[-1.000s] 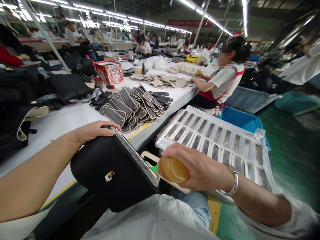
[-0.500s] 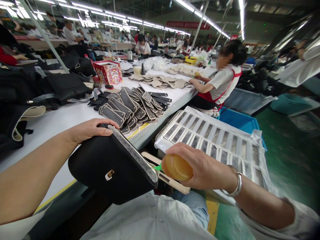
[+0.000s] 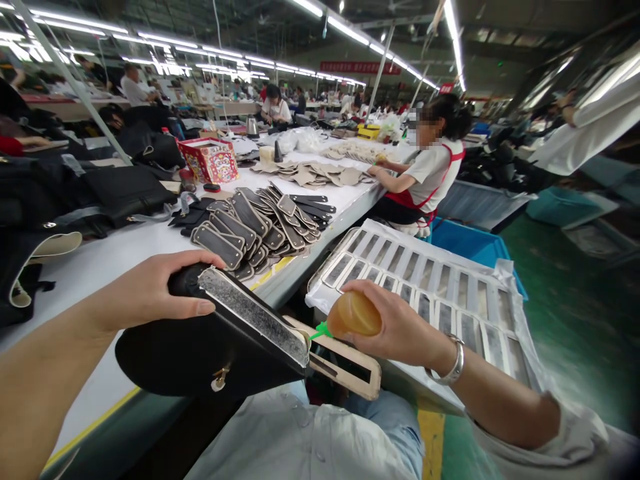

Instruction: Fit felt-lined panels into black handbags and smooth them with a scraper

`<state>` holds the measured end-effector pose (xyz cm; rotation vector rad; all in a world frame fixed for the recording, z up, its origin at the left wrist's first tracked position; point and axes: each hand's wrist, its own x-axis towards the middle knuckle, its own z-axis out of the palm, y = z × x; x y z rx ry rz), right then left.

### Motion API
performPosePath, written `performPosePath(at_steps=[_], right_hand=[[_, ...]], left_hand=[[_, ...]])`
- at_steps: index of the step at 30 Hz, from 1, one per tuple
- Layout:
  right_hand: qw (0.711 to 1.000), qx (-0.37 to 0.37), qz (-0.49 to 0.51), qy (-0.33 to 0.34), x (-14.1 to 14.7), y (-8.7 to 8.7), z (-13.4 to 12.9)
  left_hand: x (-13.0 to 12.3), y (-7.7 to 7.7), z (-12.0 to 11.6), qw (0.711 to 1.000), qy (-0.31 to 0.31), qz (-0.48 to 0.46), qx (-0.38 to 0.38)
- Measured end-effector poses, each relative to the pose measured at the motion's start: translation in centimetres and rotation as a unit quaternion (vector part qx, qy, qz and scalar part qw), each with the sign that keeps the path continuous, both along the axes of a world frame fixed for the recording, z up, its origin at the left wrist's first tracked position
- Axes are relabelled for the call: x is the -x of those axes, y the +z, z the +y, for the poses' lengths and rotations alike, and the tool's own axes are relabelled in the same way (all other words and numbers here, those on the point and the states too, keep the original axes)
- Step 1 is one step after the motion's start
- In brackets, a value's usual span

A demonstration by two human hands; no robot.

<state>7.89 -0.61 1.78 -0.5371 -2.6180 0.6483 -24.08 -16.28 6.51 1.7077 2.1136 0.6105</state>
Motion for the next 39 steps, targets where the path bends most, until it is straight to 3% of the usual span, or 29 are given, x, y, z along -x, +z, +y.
performPosePath(at_steps=[10, 16, 22, 31, 39], right_hand=[[1.000, 0.013, -0.007, -0.006, 0.5, -0.8, -0.3], [0.995, 0.074, -0.052, -0.049, 0.5, 0.1, -0.4], [0.998, 0.022, -0.014, -0.059, 0.8, 0.6, -0.1], [0.999, 0.014, -0.001, -0.031, 1.4, -0.6, -0.4], [0.998, 0.044, -0.020, -0.048, 2.0, -0.6, -0.5]], left_hand=[[-1.1, 1.1, -0.3, 0.999, -0.013, 0.030, 0.006], [-2.8, 1.5, -0.9, 0.996, -0.015, 0.085, -0.005], [-4.7, 1.9, -1.1, 0.990, -0.023, 0.136, -0.012], [-4.6, 1.7, -1.1, 0.987, -0.025, 0.152, -0.035], [-4.7, 1.8, -1.2, 0.985, -0.031, 0.169, -0.032]])
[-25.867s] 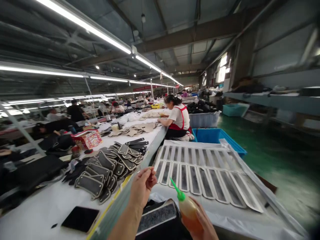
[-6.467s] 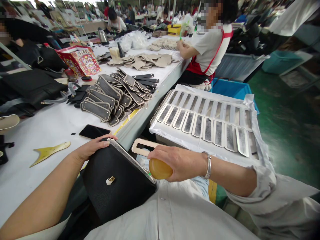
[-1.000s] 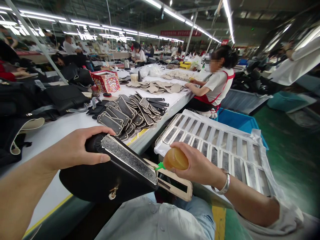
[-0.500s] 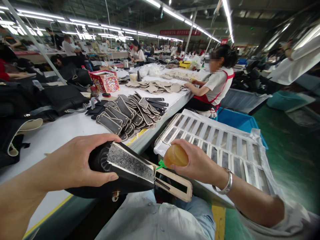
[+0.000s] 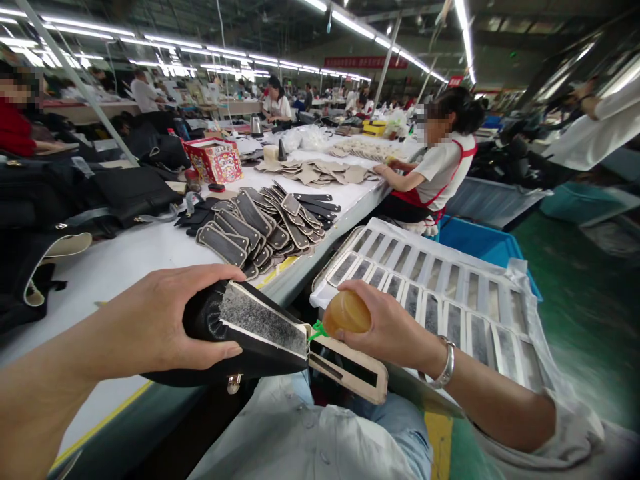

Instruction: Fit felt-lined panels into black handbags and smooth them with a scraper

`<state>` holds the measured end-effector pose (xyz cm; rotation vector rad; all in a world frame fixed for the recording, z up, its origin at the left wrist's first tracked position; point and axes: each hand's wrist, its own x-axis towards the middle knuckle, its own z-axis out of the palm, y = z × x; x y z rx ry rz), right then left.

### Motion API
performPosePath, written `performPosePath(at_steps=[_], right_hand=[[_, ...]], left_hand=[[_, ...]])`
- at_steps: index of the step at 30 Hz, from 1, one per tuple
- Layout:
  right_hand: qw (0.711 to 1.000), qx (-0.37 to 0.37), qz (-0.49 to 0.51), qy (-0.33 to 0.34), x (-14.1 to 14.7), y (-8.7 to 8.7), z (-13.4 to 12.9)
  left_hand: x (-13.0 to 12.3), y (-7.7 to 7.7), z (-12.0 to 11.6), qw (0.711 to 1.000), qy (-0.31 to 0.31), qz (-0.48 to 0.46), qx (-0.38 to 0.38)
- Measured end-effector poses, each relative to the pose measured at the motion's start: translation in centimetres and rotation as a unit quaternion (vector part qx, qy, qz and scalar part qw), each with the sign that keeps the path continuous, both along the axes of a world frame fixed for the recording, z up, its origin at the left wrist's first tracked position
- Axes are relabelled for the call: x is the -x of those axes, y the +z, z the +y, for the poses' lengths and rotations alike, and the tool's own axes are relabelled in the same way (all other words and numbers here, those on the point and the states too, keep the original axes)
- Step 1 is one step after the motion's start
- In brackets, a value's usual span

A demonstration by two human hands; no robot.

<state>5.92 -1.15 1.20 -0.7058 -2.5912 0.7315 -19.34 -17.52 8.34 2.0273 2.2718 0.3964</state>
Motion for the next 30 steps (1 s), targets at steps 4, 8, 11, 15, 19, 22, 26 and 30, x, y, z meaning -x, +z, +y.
performPosePath(at_steps=[4, 8, 11, 15, 19, 22, 26, 30], right_hand=[[1.000, -0.022, 0.021, -0.002, 0.4, -0.7, 0.2], [1.000, -0.014, 0.005, 0.009, 0.7, -1.0, 0.1], [1.000, 0.011, -0.008, 0.012, 0.7, -0.5, 0.0], [1.000, 0.000, 0.005, -0.010, 1.0, 0.2, 0.0], [1.000, -0.026, 0.011, -0.014, 1.4, 0.2, 0.2], [1.000, -0.030, 0.007, -0.004, 1.6, -0.2, 0.1], [1.000, -0.015, 0.002, 0.011, 1.6, -0.2, -0.1], [1.000, -0.008, 0.009, -0.005, 1.8, -0.1, 0.0]], left_hand=[[0.4, 0.0, 0.0, 1.000, -0.005, 0.004, -0.002], [0.6, 0.0, -0.2, 1.000, -0.009, 0.007, 0.006], [0.2, 0.0, -0.4, 1.000, -0.014, 0.017, 0.011], [-0.3, 0.0, -0.5, 0.999, -0.018, 0.033, -0.004], [-0.2, 0.0, -0.7, 0.998, -0.033, 0.042, -0.029], [0.1, -0.1, -0.8, 0.998, -0.039, 0.043, -0.029], [0.2, 0.0, -0.8, 0.999, -0.032, 0.037, -0.008], [-0.1, 0.1, -0.8, 1.000, -0.005, 0.019, -0.014]])
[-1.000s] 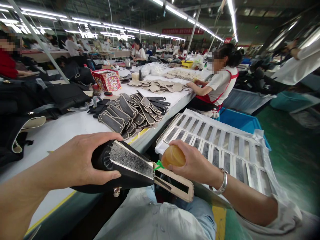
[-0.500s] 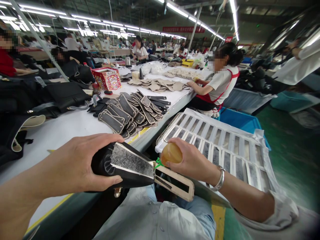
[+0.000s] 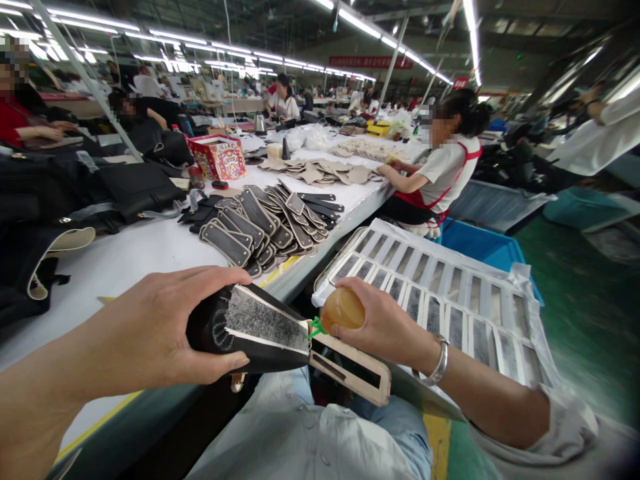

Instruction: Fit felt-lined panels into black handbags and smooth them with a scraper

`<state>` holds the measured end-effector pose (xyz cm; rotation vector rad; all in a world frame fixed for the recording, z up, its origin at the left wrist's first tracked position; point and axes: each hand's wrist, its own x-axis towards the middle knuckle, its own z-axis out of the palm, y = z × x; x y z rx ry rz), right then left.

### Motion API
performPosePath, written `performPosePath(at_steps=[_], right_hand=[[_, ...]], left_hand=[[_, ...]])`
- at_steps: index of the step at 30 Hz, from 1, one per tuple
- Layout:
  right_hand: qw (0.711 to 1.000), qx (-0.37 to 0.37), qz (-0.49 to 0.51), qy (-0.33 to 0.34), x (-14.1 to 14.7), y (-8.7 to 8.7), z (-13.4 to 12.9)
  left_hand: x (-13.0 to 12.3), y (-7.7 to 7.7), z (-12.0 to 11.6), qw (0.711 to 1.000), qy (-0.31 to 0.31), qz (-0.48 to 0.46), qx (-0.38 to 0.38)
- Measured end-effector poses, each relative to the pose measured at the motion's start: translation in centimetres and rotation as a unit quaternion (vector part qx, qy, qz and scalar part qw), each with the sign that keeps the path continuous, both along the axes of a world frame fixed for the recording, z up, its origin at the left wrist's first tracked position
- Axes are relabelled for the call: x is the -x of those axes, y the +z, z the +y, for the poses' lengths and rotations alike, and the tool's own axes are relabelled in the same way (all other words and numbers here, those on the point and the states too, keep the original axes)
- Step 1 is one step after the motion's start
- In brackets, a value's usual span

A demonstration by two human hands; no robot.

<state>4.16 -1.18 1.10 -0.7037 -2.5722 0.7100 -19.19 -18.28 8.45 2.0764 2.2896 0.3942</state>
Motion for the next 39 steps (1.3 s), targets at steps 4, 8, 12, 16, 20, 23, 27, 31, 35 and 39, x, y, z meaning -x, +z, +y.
performPosePath(at_steps=[4, 8, 12, 16, 20, 23, 27, 31, 35, 39], right_hand=[[1.000, -0.025, 0.005, -0.008, 0.3, -0.2, 0.0], [1.000, -0.016, -0.013, 0.016, 0.5, -0.2, -0.4], [1.000, -0.007, -0.021, 0.005, 0.8, 0.1, -0.5], [0.998, -0.023, -0.019, -0.048, 1.2, 0.0, -0.3], [0.996, -0.061, -0.023, -0.057, 1.6, 0.2, -0.5], [0.993, -0.086, -0.055, -0.054, 2.1, 0.8, -1.1], [0.986, -0.102, -0.119, -0.047, 3.2, 2.0, -1.4], [0.986, -0.088, -0.133, -0.040, 3.7, 3.0, -0.3], [0.990, -0.075, -0.105, -0.060, 3.4, 3.8, 0.8], [0.993, -0.061, -0.059, -0.085, 3.0, 3.7, 1.1]], left_hand=[[0.2, -0.2, -0.1, 1.000, -0.002, -0.008, -0.014], [0.7, -0.4, -0.2, 1.000, -0.022, -0.001, -0.015], [0.5, -0.3, -0.2, 1.000, -0.018, 0.008, -0.015], [0.3, -0.1, -0.2, 0.999, 0.008, 0.017, -0.027], [0.4, -0.5, 0.0, 0.998, 0.029, 0.017, -0.047], [0.0, -0.9, 0.1, 0.997, 0.039, 0.019, -0.063], [-1.0, -1.4, 0.3, 0.996, 0.038, 0.036, -0.076], [-1.4, -1.6, 0.5, 0.995, 0.034, 0.047, -0.081], [-0.9, -1.6, 0.4, 0.993, 0.043, 0.053, -0.093], [-0.5, -1.9, 0.2, 0.992, 0.040, 0.057, -0.109]])
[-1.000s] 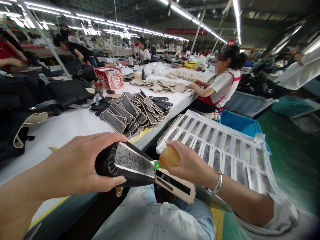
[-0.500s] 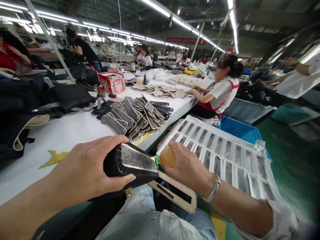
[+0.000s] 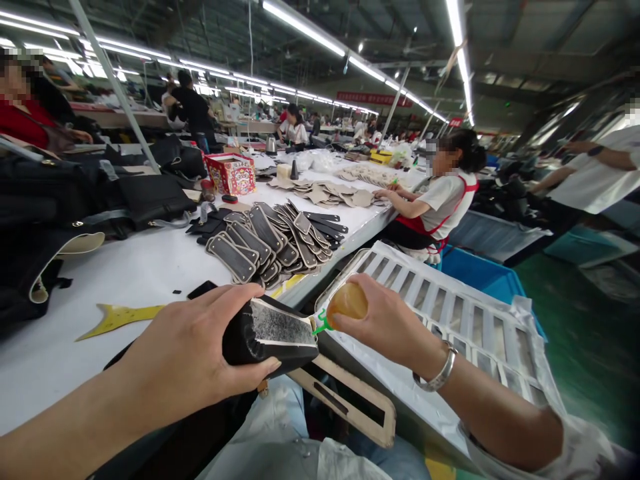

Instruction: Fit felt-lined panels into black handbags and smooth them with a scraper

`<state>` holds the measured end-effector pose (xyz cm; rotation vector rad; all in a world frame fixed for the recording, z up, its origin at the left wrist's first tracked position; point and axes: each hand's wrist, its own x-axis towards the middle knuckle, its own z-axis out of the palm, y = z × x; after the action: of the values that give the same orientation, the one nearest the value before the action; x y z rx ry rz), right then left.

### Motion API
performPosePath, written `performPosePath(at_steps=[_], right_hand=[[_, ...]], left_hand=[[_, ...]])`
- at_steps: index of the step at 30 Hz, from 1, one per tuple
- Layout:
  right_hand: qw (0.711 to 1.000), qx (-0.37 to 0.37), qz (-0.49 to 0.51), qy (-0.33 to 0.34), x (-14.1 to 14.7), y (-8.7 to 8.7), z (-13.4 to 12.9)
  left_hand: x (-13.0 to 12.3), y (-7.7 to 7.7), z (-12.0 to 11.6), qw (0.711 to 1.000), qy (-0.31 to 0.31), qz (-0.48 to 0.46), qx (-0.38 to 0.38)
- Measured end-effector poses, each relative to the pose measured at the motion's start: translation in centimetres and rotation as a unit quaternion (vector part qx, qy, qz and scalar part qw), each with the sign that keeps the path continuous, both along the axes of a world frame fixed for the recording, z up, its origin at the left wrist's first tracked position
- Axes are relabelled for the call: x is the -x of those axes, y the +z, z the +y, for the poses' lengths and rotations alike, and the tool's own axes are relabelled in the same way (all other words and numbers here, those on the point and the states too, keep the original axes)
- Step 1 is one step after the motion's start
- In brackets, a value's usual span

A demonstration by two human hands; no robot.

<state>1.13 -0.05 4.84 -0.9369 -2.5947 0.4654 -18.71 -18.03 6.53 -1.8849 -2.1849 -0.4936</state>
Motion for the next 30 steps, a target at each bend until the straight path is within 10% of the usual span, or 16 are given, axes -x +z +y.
performPosePath(at_steps=[20, 30], right_hand=[[1.000, -0.025, 0.003, 0.003, -1.2, -2.4, -1.8], [0.998, -0.044, 0.046, -0.010, -2.5, -0.3, -0.4]], left_hand=[[0.9, -0.2, -0.2, 0.996, 0.054, -0.064, 0.013], [1.4, 1.0, -0.3, 0.986, 0.089, -0.132, 0.041]])
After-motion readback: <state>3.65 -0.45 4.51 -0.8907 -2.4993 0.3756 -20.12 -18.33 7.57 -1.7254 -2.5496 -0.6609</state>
